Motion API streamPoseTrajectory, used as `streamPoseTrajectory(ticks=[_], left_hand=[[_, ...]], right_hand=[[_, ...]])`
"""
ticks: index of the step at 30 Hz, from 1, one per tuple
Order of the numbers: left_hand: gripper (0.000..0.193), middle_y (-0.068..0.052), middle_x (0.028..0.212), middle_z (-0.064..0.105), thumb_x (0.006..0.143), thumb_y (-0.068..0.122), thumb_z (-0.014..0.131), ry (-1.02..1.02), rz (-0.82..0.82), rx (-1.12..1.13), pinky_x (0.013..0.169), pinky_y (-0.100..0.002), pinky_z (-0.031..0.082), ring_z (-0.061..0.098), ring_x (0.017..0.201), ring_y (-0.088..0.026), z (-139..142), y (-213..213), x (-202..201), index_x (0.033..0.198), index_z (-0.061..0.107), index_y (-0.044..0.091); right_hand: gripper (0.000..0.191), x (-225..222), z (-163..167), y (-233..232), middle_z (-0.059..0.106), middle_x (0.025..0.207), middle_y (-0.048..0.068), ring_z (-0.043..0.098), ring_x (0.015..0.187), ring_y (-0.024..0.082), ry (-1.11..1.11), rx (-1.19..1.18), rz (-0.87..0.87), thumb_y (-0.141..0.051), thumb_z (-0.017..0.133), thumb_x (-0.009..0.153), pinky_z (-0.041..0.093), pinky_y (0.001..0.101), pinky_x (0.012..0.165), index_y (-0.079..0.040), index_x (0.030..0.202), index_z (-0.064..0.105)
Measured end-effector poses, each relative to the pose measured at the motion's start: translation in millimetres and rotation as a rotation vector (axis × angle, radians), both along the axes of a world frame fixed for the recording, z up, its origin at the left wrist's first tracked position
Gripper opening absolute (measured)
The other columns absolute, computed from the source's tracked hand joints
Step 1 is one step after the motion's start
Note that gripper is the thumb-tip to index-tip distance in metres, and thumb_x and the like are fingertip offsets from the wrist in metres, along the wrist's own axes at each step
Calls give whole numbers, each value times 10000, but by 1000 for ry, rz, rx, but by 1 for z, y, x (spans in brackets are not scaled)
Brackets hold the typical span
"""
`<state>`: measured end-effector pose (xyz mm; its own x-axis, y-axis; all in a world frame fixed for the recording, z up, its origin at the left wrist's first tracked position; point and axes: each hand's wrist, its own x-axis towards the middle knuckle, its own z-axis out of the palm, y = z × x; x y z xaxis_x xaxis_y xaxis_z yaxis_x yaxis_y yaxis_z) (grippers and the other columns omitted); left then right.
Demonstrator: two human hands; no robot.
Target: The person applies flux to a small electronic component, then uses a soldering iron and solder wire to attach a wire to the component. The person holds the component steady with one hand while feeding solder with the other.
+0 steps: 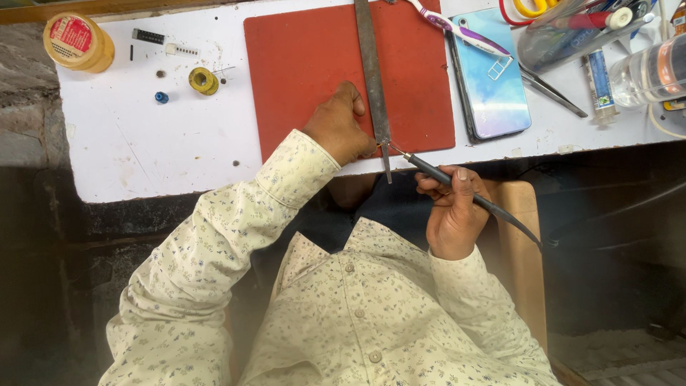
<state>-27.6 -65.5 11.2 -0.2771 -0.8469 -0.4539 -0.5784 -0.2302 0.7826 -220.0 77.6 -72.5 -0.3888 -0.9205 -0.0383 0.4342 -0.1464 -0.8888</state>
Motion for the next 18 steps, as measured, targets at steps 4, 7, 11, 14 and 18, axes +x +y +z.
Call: streamPoseTrajectory(ticks=[4, 7, 11, 14, 18], left_hand=[[494, -101, 726, 643, 662, 26, 824, -7, 2, -8, 618, -339, 600, 745, 668, -209, 1, 1, 0, 963, 441, 115], [498, -96, 724, 643, 664, 32, 827, -3, 2, -3, 617, -332, 601, 746, 668, -203, 2, 1, -1, 965, 440, 119], [501, -82, 735, 635, 662, 36, 832, -15, -17, -3, 616, -320, 613, 747, 672, -194, 2, 0, -2, 966, 443, 125], [505, -82, 750, 614, 657, 30, 838, -26, -10, -18, 603, -337, 604, 739, 667, -199, 2, 1, -2, 960, 443, 119], [497, -87, 733, 624, 668, 36, 826, -17, -7, -4, 606, -329, 609, 740, 651, -193, 3, 1, -1, 968, 440, 124]], right_hand=[[289, 1, 1, -1, 735, 895, 158, 747, 872, 268, -10, 0, 8, -271, 604, 1093, 625, 368, 814, 17, 1072, 623], [290, 2, 2, -2, 737, 891, 156, 749, 869, 270, -24, 14, 12, -276, 607, 1088, 628, 370, 808, 14, 1073, 627], [294, 3, 3, -3, 737, 889, 152, 750, 868, 271, -24, 28, 9, -281, 608, 1087, 632, 375, 811, 11, 1066, 634], [294, 3, 4, -3, 738, 890, 151, 749, 864, 271, -30, 31, 16, -280, 608, 1089, 633, 377, 816, 12, 1061, 638], [293, 2, 5, -3, 739, 886, 149, 750, 860, 270, -48, 43, 24, -277, 607, 1089, 636, 380, 820, 13, 1055, 640]])
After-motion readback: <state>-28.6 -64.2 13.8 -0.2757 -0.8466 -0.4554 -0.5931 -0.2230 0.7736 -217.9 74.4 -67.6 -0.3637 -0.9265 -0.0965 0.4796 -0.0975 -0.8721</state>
